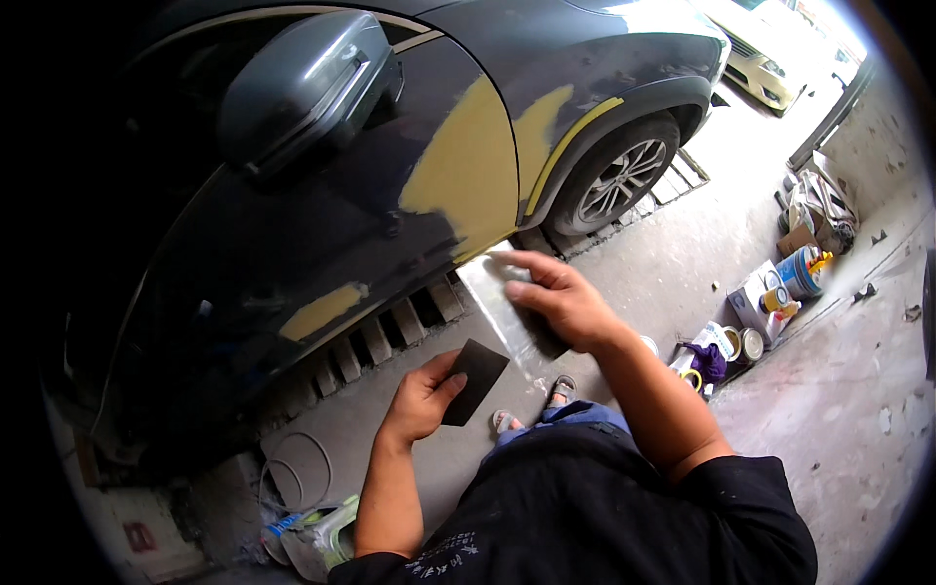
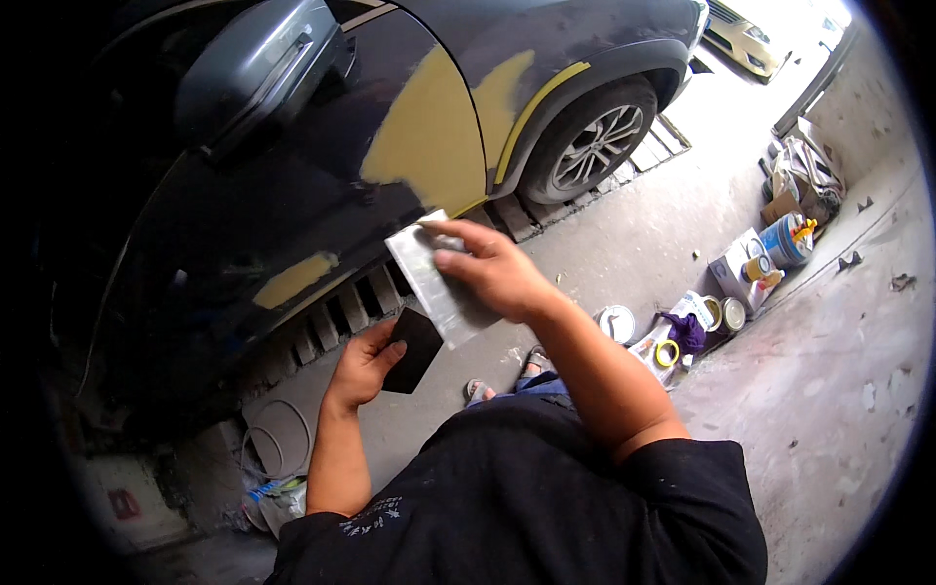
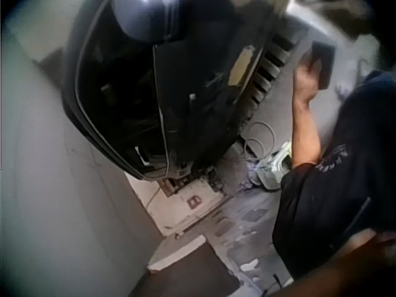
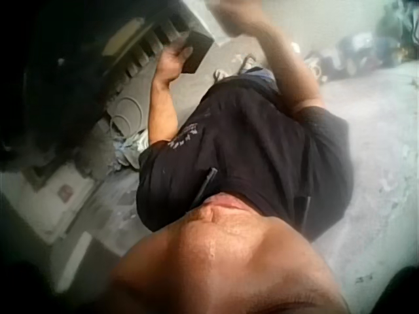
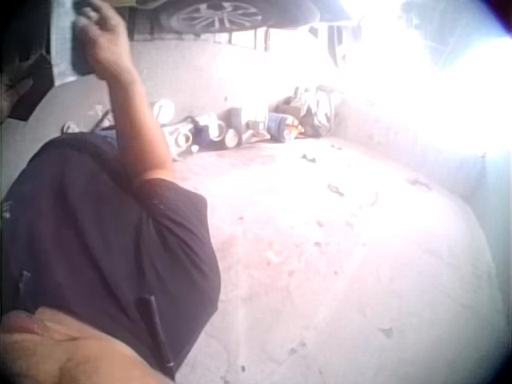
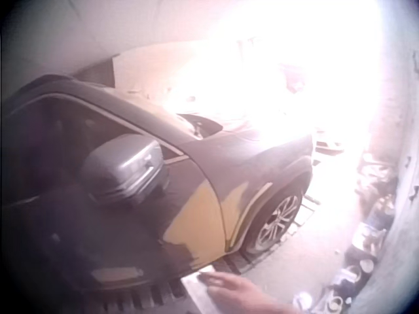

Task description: The person sands a beige filler patch on the front fender of a dark gray car using a sanding block and sandpaper. They repeatedly rub the surface, check smoothness with their hand, and adjust the sandpaper on the block.

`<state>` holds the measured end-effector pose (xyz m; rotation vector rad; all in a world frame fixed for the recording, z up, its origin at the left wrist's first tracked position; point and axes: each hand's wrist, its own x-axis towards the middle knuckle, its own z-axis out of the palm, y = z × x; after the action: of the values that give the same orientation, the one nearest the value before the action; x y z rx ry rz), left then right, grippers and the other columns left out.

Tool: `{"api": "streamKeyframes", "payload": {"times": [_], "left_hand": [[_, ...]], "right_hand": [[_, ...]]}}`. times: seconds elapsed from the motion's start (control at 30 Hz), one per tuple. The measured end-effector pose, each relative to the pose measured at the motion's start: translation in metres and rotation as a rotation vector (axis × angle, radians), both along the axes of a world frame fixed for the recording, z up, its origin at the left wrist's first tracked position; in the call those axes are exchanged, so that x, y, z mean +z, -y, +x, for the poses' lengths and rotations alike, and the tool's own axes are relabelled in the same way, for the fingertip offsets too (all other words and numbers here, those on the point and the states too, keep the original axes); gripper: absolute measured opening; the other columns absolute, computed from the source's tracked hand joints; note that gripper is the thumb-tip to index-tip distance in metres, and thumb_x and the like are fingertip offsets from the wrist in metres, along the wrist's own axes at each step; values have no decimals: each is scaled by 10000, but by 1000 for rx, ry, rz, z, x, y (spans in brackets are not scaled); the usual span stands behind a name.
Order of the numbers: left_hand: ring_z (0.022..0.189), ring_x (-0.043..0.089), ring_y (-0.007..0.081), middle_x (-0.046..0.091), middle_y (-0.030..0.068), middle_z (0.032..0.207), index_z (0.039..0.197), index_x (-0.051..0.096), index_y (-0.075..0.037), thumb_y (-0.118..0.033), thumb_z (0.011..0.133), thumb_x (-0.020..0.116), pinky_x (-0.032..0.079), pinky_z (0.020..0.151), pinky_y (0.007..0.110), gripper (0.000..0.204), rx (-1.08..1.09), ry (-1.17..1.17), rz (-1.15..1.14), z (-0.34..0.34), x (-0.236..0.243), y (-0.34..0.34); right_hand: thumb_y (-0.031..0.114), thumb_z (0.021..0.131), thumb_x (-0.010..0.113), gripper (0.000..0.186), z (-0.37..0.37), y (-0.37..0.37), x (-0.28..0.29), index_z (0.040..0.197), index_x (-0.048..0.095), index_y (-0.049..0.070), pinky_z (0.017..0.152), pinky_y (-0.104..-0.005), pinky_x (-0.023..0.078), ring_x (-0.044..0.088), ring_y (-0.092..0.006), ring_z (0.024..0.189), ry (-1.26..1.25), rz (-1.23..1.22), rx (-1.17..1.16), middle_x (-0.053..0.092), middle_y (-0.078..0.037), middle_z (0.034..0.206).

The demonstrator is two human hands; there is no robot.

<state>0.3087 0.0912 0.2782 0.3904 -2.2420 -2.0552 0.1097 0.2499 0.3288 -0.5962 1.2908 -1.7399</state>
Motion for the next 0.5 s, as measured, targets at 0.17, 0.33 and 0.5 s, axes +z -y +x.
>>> {"api": "streamKeyframes", "payload": {"times": [0.17, 0.33, 0.5], "left_hand": [[888, 584, 68, 649, 29, 1005, 1179, 554, 12, -46, 935, 555, 477, 792, 226, 251, -40, 92, 191, 1, 5, 1], [902, 572, 60, 633, 18, 1004, 1150, 551, 1, -40, 932, 553, 462, 801, 222, 222, -79, 206, 134, -1, 12, 1], [914, 594, 87, 645, 33, 1012, 1135, 554, -8, -36, 925, 554, 478, 820, 244, 211, 70, 83, 244, 6, 2, 8]], "right_hand": [[153, 889, 591, 175, -24, -18, -42, 985, 639, 15, 780, -353, 493, 609, -251, 875, -906, 104, 55, 610, -119, 911], [199, 883, 628, 212, 25, 8, -30, 894, 587, -9, 719, -396, 453, 551, -354, 826, -906, 82, 198, 531, -166, 852], [143, 881, 618, 158, 37, 2, -54, 843, 570, -3, 705, -401, 449, 551, -353, 806, -855, 60, 125, 536, -165, 817]]}}
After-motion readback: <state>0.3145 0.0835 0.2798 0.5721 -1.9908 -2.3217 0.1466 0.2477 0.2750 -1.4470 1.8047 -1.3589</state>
